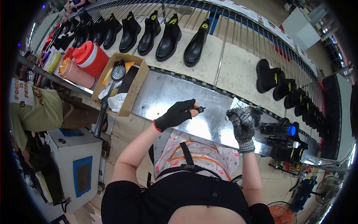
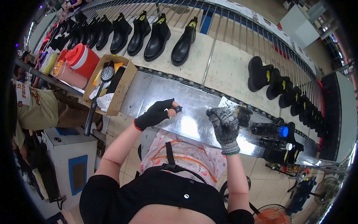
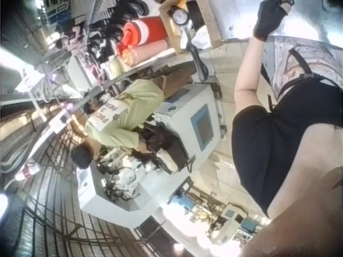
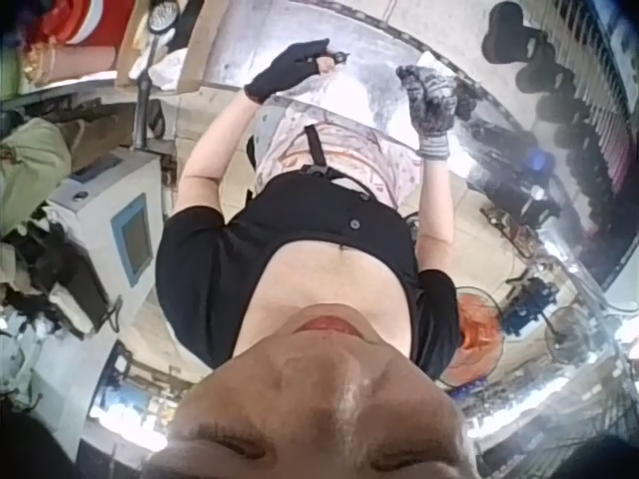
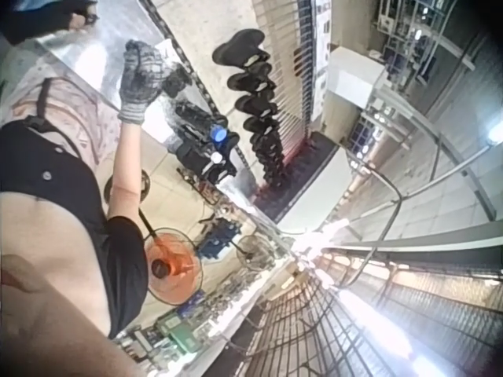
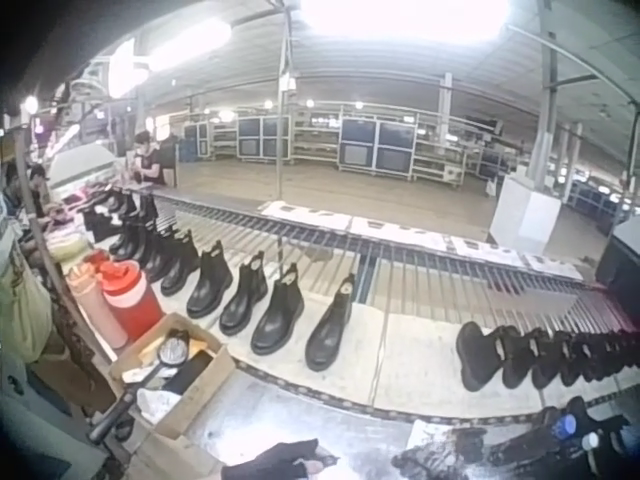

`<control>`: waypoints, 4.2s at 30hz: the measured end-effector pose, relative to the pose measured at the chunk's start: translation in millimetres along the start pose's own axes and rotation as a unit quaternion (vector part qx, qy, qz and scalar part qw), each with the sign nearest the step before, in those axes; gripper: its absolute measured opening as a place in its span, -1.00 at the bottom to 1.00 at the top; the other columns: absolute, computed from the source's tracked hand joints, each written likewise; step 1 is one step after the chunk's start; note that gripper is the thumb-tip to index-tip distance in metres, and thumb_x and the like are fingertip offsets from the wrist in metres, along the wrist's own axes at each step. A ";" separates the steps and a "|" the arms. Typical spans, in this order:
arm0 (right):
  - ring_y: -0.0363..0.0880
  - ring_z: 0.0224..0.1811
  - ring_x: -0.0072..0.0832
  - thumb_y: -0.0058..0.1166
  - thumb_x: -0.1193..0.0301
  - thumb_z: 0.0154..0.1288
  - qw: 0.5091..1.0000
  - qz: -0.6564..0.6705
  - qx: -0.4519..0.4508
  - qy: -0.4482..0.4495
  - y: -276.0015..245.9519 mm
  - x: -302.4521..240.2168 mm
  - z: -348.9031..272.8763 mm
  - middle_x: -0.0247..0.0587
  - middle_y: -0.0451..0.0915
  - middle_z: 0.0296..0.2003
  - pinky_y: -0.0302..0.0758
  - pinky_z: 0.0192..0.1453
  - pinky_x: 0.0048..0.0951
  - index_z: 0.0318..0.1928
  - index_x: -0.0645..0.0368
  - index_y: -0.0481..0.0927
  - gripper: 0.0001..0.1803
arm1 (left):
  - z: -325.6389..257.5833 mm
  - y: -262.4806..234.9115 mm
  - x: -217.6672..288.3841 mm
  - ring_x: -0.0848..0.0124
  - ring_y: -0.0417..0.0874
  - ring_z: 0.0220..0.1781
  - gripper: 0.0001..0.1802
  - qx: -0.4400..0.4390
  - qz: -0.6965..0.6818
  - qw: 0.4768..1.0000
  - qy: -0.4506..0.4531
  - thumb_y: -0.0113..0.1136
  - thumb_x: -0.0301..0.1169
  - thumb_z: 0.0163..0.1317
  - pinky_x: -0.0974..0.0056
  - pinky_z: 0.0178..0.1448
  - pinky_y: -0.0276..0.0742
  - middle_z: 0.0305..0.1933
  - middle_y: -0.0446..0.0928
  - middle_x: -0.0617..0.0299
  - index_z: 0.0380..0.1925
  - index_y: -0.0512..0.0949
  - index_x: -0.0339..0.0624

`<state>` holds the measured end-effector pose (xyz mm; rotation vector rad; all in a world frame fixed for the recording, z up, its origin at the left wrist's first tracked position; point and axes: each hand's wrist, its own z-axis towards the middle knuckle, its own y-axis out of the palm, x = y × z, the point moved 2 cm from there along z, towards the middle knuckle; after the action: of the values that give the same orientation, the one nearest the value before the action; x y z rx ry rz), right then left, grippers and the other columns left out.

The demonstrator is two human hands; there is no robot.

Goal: Applying a finishing liquid and wiping leather boots on a production line.

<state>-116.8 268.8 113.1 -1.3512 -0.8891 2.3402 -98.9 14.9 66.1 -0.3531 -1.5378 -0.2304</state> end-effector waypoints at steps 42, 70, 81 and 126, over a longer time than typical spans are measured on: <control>0.52 -0.44 -0.61 -0.08 0.16 0.39 0.818 0.335 0.249 0.396 48.6 81.9 -159.0 -0.36 0.59 -0.44 0.49 -0.31 -0.55 -0.23 0.18 0.59 -0.66 | 162.4 162.0 -63.9 0.13 0.48 -0.05 -0.69 -0.021 0.471 0.869 0.151 0.17 -0.19 -0.01 0.02 -0.11 0.37 -0.15 0.42 0.05 -0.26 0.51 -0.06; 0.53 -0.40 -0.60 -0.01 0.19 0.36 0.768 0.459 0.205 0.397 46.4 54.9 -129.7 -0.36 0.60 -0.40 0.52 -0.27 -0.53 -0.21 0.15 0.58 -0.71 | 78.8 72.0 -14.6 0.43 0.61 -0.17 -0.69 0.057 0.003 0.998 0.038 0.26 -0.49 0.07 0.35 -0.02 0.48 -0.25 0.58 0.20 -0.14 0.53 -0.29; 0.54 -0.40 -0.57 -0.03 0.21 0.37 0.753 0.472 0.209 0.409 59.8 57.0 -127.8 -0.33 0.62 -0.38 0.50 -0.30 -0.52 -0.19 0.16 0.58 -0.72 | 47.6 29.5 -12.4 0.37 0.63 -0.16 -0.57 0.057 -0.252 0.963 -0.071 0.07 -0.30 0.29 0.33 0.02 0.48 -0.18 0.59 0.13 0.10 0.42 -0.30; 0.51 -0.02 -0.45 -0.10 0.28 0.36 0.909 0.311 0.094 0.261 112.1 -16.6 -5.3 -0.21 0.57 -0.07 0.40 0.10 -0.43 0.12 0.28 0.42 -0.58 | 11.1 63.4 -27.7 0.53 0.56 -0.20 -0.74 0.115 -0.526 0.837 -0.098 0.08 -0.41 0.26 0.43 -0.16 0.49 -0.23 0.54 0.28 -0.05 0.46 -0.20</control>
<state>-98.2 176.1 50.4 -2.2587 -0.0616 2.1662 -87.0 75.7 33.5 0.7326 -1.8069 -0.8764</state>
